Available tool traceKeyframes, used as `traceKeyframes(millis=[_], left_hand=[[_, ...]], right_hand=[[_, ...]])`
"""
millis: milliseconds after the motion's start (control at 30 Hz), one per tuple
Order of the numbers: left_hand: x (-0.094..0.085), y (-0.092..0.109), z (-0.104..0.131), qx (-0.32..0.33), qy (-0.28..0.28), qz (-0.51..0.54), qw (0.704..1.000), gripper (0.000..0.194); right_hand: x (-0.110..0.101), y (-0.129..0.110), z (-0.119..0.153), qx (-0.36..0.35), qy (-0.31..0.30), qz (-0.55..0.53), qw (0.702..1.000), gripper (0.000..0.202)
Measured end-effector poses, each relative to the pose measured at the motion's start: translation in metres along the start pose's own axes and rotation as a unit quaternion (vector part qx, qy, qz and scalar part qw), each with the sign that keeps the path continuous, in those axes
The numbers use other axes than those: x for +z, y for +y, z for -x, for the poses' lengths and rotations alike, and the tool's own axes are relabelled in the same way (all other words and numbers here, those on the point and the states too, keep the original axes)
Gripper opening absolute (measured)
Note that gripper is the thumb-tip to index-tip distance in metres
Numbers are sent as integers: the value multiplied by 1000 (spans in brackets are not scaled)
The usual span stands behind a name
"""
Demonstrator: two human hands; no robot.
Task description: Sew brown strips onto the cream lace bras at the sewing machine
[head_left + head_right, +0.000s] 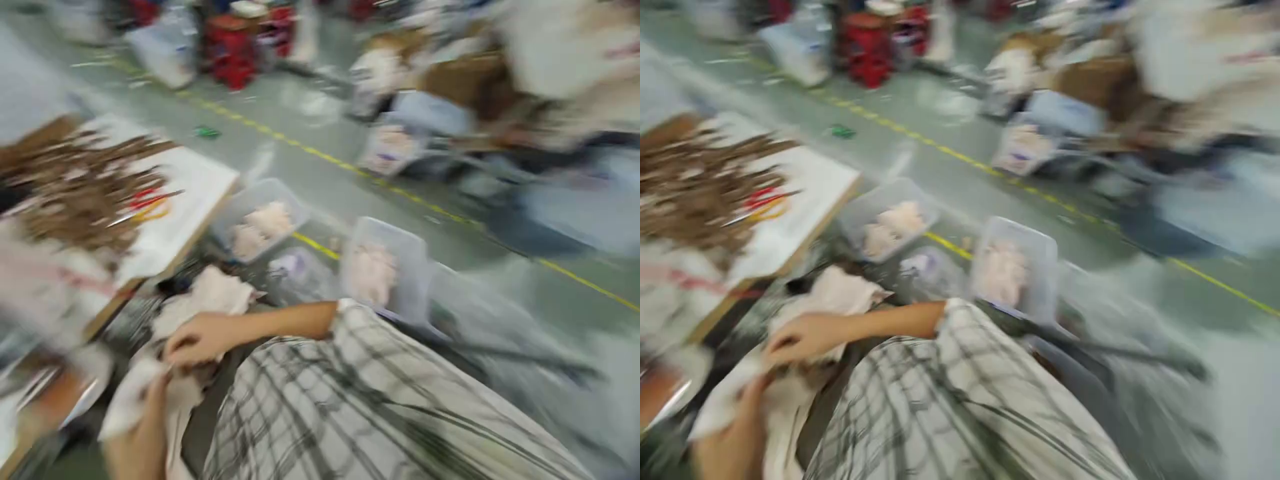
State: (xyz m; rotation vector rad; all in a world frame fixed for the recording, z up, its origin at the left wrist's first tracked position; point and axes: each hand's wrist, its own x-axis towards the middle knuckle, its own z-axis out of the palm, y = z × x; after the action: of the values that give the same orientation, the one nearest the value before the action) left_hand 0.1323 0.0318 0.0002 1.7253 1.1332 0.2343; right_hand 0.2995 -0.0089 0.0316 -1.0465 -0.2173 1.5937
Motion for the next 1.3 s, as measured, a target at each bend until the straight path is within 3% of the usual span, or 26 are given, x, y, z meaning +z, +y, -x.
traceKeyframes(millis=[67,133,233,367,667,800,933,1000,1167,1300], left_hand=[[-41,-31,46,-80,142,32,986,35],[-60,-46,76,-105,214,90,967,37],[-73,-53,90,-90,193,125,969,36],[-78,-48,92,-72,179,119,974,29],[-72,-42,90,-51,188,123,973,20],[-73,-42,86,-46,190,139,971,18],[-78,-41,81,-41,188,130,973,22],[-80,-42,80,-44,185,127,974,24],[-82,-47,79,-66,181,131,972,25],[-79,-49,78,-86,179,197,960,29]], right_hand=[[36,29,-33,71,-145,107,981,8],[52,51,-50,30,-224,256,940,9],[54,63,-56,-102,-250,437,858,13],[56,62,-45,-136,-267,540,787,11],[63,66,-45,-187,-298,604,715,9],[63,62,-50,-157,-301,607,719,15],[63,59,-64,-118,-344,578,731,9],[63,61,-69,-86,-355,549,752,12],[66,67,-69,77,-347,424,833,24],[67,67,-63,106,-314,399,855,29]])
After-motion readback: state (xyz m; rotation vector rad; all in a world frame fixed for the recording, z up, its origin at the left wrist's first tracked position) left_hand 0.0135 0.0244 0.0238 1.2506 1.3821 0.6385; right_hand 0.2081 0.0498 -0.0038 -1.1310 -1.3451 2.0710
